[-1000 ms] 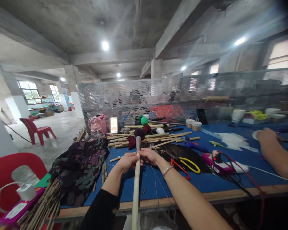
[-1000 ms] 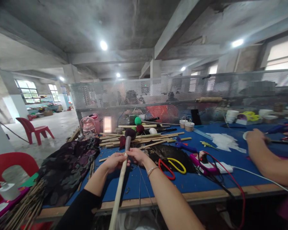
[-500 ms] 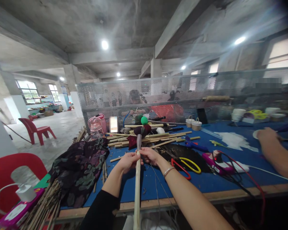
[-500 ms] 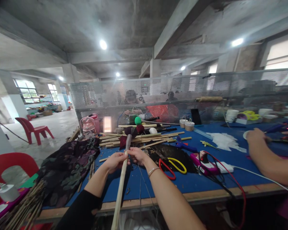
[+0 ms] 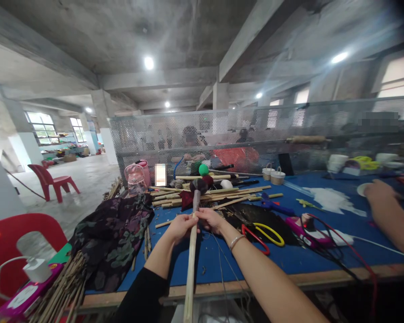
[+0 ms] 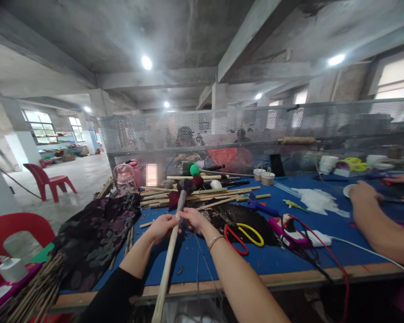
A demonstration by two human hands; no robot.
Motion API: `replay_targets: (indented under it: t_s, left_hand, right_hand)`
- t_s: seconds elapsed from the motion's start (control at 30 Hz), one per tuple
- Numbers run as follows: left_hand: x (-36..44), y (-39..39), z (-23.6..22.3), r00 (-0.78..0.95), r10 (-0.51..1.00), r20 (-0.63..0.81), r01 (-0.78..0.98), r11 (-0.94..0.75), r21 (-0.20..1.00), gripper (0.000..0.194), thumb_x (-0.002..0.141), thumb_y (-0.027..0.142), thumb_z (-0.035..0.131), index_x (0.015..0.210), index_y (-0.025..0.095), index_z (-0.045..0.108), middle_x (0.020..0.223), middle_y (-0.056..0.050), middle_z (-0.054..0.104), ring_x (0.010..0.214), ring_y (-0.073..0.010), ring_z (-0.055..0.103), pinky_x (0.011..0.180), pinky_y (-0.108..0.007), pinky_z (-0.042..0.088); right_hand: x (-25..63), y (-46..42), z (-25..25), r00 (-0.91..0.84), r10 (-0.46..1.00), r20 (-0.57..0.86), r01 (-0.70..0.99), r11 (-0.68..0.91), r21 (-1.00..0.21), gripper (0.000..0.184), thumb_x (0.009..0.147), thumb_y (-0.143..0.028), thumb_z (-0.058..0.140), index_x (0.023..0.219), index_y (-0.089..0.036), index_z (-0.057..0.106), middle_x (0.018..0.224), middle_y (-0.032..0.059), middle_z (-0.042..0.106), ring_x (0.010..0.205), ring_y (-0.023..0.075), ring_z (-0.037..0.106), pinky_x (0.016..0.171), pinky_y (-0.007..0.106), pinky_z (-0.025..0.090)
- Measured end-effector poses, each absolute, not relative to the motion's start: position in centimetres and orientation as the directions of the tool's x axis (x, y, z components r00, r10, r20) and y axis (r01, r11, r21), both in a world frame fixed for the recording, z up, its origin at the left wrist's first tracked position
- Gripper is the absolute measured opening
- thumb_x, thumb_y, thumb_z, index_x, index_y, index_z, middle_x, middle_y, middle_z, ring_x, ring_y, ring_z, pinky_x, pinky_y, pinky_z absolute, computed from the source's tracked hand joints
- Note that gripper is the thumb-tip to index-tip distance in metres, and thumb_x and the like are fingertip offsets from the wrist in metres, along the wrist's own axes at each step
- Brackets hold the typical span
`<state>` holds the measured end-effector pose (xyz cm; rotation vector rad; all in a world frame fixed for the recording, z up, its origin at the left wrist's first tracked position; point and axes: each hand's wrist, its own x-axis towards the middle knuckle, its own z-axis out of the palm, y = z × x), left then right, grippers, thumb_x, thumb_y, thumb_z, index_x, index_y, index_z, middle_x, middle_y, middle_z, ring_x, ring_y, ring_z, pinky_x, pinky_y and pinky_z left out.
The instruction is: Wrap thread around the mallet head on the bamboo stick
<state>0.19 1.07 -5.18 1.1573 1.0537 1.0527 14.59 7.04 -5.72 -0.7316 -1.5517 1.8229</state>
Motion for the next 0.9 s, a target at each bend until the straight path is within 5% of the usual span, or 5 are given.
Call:
replay_targets:
  t_s: [0.13,0.27,0.4,0.57,0.9]
  left_hand:
    - [0.51,0.85,-4.85,0.237,0.961,-0.143,-0.228,0.199,0.953,0.030,0.069,0.036,0.066,0.081,0.009,0.057,0.069,-0.009,0.064,0.059,-0.0139,0.060,0.057,-0.025,0.044]
    - [0.51,0.65,-4.69,0.160,0.968,-0.192,-0.104,0.210,0.972,0.033,0.068,0.042,0.066,0.078,0.013,0.055,0.060,-0.004,0.060,0.053,-0.0141,0.058,0.050,-0.024,0.042]
    - [0.29,0.82,-4.99,0.035,0.996,-0.087,0.033,0.086,0.996,0.044,0.056,0.052,0.072,0.063,0.015,0.048,0.045,0.006,0.044,0.040,-0.0065,0.043,0.042,-0.019,0.034]
    - [0.25,1.16,-5.39,0.070,0.997,-0.023,0.058,0.019,0.998,0.046,0.050,0.049,0.076,0.061,0.014,0.048,0.045,0.007,0.042,0.039,-0.0045,0.038,0.041,-0.019,0.030]
    - [0.37,0.49,-4.66,0.246,0.958,-0.145,-0.121,0.179,0.976,0.038,0.060,0.043,0.071,0.075,0.013,0.055,0.062,-0.003,0.057,0.055,-0.0122,0.056,0.053,-0.023,0.042]
  right_hand:
    - [14.67,6.98,-5.53,-0.665,0.747,-0.014,-0.121,-0.126,-0.985,0.040,0.060,-0.047,0.070,0.070,-0.016,0.046,0.039,-0.0120,0.031,0.031,0.0013,0.017,0.032,0.019,0.007]
    - [14.52,6.96,-5.74,-0.630,0.776,-0.010,-0.073,-0.071,-0.995,0.036,0.061,-0.043,0.069,0.066,-0.017,0.044,0.039,-0.0114,0.032,0.030,0.0018,0.019,0.031,0.020,0.008]
    - [14.35,6.78,-5.80,-0.620,0.784,-0.035,-0.033,-0.071,-0.997,0.031,0.062,-0.036,0.067,0.065,-0.017,0.043,0.038,-0.0124,0.028,0.030,0.0021,0.018,0.032,0.020,0.008]
    - [14.37,6.66,-5.72,-0.618,0.786,-0.030,-0.041,-0.070,-0.997,0.035,0.061,-0.041,0.068,0.066,-0.017,0.044,0.039,-0.0119,0.031,0.030,0.0018,0.019,0.032,0.020,0.008]
    - [14.83,6.68,-5.64,-0.672,0.739,-0.039,-0.078,-0.124,-0.989,0.035,0.064,-0.045,0.066,0.071,-0.016,0.047,0.039,-0.0112,0.034,0.030,0.0020,0.019,0.031,0.019,0.007]
